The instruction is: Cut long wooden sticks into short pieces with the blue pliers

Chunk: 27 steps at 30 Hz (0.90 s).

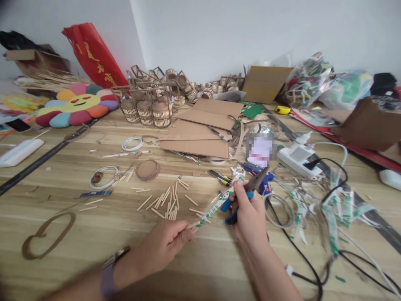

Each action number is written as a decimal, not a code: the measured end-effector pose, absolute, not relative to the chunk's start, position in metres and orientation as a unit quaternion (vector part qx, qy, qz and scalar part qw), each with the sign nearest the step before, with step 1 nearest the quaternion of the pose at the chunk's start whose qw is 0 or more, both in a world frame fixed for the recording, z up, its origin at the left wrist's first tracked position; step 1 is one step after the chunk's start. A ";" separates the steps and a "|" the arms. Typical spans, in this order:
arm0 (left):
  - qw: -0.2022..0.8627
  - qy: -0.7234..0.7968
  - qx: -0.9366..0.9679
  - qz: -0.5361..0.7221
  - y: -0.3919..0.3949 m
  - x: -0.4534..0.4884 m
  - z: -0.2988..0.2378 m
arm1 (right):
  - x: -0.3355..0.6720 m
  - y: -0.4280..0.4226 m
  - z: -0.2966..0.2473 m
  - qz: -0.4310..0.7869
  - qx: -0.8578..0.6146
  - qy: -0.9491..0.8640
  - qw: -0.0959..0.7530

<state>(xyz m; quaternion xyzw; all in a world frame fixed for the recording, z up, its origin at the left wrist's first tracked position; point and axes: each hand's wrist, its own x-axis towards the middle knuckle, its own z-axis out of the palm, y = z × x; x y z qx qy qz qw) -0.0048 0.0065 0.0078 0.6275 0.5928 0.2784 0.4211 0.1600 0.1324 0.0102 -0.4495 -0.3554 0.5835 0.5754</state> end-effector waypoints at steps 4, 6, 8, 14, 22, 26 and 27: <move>0.387 0.618 0.623 0.284 0.003 0.001 0.000 | 0.152 0.116 0.002 0.488 -0.497 -0.477 0.537; 0.371 0.629 0.615 0.299 0.003 0.003 0.000 | 0.145 0.101 -0.001 0.451 -0.491 -0.589 0.458; 0.362 0.639 0.601 0.316 0.004 0.005 0.000 | 0.137 0.087 -0.002 0.443 -0.453 -0.659 0.406; 0.442 0.603 0.571 0.340 0.006 0.002 0.001 | 0.130 0.078 -0.002 0.533 -0.434 -0.630 0.361; 0.464 0.608 0.374 0.525 0.017 -0.020 -0.008 | 0.131 0.074 0.019 0.584 -0.353 -0.707 0.186; 0.476 0.592 0.317 0.568 0.019 -0.019 -0.012 | 0.124 0.062 0.019 0.528 -0.335 -0.762 0.170; 0.466 0.592 0.303 0.583 0.020 -0.021 -0.010 | 0.123 0.060 0.019 0.506 -0.342 -0.774 0.169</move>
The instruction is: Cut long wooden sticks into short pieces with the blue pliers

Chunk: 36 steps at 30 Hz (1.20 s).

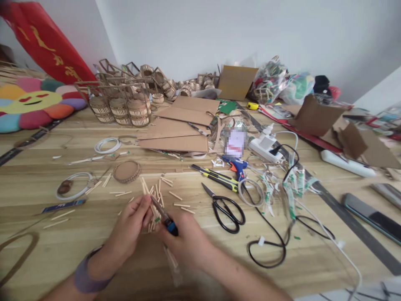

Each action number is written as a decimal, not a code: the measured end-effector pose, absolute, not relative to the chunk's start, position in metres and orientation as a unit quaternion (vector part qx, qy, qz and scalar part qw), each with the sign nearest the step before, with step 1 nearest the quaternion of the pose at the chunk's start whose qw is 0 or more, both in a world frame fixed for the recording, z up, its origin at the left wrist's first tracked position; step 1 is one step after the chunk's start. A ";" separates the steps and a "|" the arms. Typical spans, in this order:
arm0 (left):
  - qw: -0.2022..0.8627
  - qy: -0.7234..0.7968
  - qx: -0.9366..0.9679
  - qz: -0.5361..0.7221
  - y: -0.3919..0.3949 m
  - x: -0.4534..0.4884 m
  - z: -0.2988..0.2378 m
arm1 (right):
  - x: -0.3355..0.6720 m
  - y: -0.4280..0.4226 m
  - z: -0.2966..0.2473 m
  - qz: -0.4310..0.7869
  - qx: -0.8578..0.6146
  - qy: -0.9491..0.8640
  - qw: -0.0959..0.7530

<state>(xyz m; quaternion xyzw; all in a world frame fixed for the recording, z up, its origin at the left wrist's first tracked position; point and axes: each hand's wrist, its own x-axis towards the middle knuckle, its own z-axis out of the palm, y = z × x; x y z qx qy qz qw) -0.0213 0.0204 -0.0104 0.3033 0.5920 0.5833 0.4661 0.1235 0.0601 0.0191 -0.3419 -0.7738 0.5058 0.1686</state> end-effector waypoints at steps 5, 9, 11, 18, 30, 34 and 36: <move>0.393 0.550 0.147 0.722 0.033 -0.056 0.003 | 0.137 0.058 0.031 0.450 -0.341 -0.821 0.088; 0.393 0.507 0.072 0.764 0.041 -0.073 0.004 | 0.171 0.070 0.047 0.399 -0.380 -0.827 0.111; 0.425 0.511 0.082 0.742 0.040 -0.069 -0.001 | 0.198 0.086 0.053 0.314 -0.437 -0.824 0.178; 0.492 0.525 0.109 0.686 0.035 -0.048 -0.012 | 0.319 0.160 0.066 -0.077 -0.712 -0.659 0.230; 0.514 0.565 0.202 0.612 0.031 -0.036 -0.017 | 0.308 0.182 0.073 -0.090 -0.762 -0.606 0.208; 0.523 0.572 0.246 0.581 0.029 -0.031 -0.014 | 0.228 0.134 0.057 0.140 -0.569 -0.792 0.173; 0.526 0.577 0.263 0.567 0.027 -0.028 -0.013 | 0.189 0.108 0.047 0.280 -0.446 -0.843 0.108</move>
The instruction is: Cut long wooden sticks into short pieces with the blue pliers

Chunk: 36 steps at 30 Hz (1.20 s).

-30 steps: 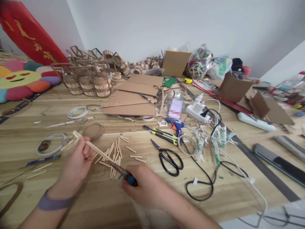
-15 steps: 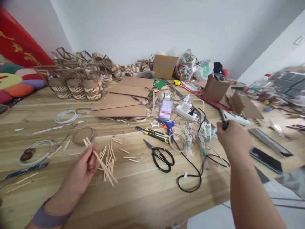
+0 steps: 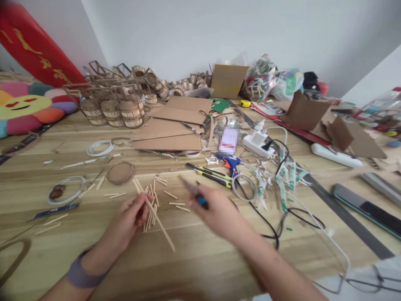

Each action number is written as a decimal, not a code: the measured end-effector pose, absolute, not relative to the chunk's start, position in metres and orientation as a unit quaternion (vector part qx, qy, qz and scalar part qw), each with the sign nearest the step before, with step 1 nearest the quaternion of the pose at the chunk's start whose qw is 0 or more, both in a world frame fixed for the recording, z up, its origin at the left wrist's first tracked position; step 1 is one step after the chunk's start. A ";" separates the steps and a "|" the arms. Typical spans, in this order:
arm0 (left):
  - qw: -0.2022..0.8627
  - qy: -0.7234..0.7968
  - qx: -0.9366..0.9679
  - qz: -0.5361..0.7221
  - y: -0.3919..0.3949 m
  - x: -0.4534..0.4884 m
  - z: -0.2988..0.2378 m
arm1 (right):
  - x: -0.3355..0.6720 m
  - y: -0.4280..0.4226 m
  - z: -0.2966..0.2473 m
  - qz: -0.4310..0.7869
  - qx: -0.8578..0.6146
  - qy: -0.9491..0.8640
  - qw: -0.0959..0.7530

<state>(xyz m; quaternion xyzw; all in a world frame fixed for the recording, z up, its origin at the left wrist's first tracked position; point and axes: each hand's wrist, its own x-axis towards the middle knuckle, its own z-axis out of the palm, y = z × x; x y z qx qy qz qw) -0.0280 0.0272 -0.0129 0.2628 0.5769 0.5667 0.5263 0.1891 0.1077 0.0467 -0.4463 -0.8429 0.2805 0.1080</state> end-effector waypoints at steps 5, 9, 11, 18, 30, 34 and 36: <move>0.531 0.587 0.273 0.546 0.024 -0.025 -0.014 | 0.136 0.073 0.025 0.362 -0.351 -0.862 0.051; 0.519 0.597 0.299 0.533 0.023 -0.026 -0.014 | 0.129 0.076 0.018 0.382 -0.328 -0.862 0.061; 0.492 0.618 0.323 0.521 0.023 -0.028 -0.013 | 0.129 0.080 0.016 0.390 -0.333 -0.857 0.058; 0.346 0.699 0.455 0.429 0.023 -0.036 -0.012 | 0.138 0.089 0.014 0.381 -0.392 -0.835 0.066; 0.522 0.556 0.553 0.335 0.007 -0.014 0.002 | 0.138 0.085 0.014 0.555 -0.371 -0.706 0.237; 0.637 0.480 0.503 0.333 0.007 -0.017 0.001 | 0.138 0.084 0.014 0.545 -0.338 -0.733 0.229; 0.653 0.469 0.505 0.314 0.007 -0.019 0.003 | 0.139 0.085 0.014 0.526 -0.331 -0.752 0.221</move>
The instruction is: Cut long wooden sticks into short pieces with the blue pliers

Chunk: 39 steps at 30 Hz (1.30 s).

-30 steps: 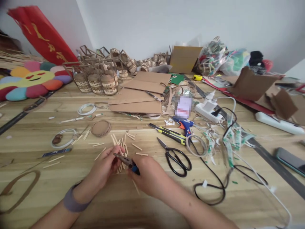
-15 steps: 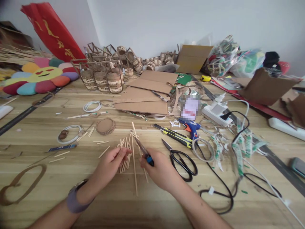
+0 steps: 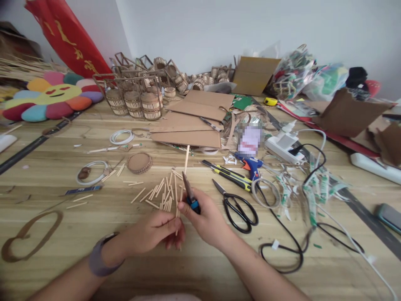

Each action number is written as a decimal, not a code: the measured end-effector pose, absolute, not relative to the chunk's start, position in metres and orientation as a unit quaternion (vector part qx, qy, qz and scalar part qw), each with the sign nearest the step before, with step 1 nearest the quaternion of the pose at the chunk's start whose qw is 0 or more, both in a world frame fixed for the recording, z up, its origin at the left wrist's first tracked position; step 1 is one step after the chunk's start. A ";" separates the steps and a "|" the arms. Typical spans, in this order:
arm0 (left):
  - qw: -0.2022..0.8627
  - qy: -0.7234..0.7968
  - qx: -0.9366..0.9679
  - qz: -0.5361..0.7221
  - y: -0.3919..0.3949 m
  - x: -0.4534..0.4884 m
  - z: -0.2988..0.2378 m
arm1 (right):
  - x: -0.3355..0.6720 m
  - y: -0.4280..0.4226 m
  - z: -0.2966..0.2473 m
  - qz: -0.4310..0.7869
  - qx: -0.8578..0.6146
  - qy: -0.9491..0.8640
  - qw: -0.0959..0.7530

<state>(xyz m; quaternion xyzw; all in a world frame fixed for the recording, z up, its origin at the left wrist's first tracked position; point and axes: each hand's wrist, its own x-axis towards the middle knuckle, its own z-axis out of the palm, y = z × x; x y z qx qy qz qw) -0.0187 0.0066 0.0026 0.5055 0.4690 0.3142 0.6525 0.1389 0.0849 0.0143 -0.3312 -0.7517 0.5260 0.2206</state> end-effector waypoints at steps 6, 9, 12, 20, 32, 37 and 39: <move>0.599 0.493 0.542 0.323 0.007 -0.021 0.005 | 0.141 0.088 0.018 0.529 -0.319 -0.768 0.168; 0.576 0.524 0.504 0.373 0.010 -0.020 0.003 | 0.141 0.089 0.018 0.489 -0.332 -0.787 0.179; 0.575 0.527 0.492 0.387 0.012 -0.019 0.001 | 0.139 0.089 0.015 0.460 -0.343 -0.800 0.177; 0.599 0.522 0.348 0.497 0.019 -0.021 0.000 | 0.135 0.085 0.011 0.428 -0.362 -0.801 0.209; 0.636 0.467 0.262 0.555 0.016 -0.008 -0.001 | 0.133 0.080 -0.002 0.325 -0.335 -0.861 0.201; 0.620 0.479 0.278 0.557 0.015 -0.007 0.001 | 0.133 0.079 0.001 0.333 -0.343 -0.853 0.207; 0.598 0.488 0.276 0.573 0.015 -0.011 0.003 | 0.135 0.079 0.007 0.352 -0.366 -0.833 0.221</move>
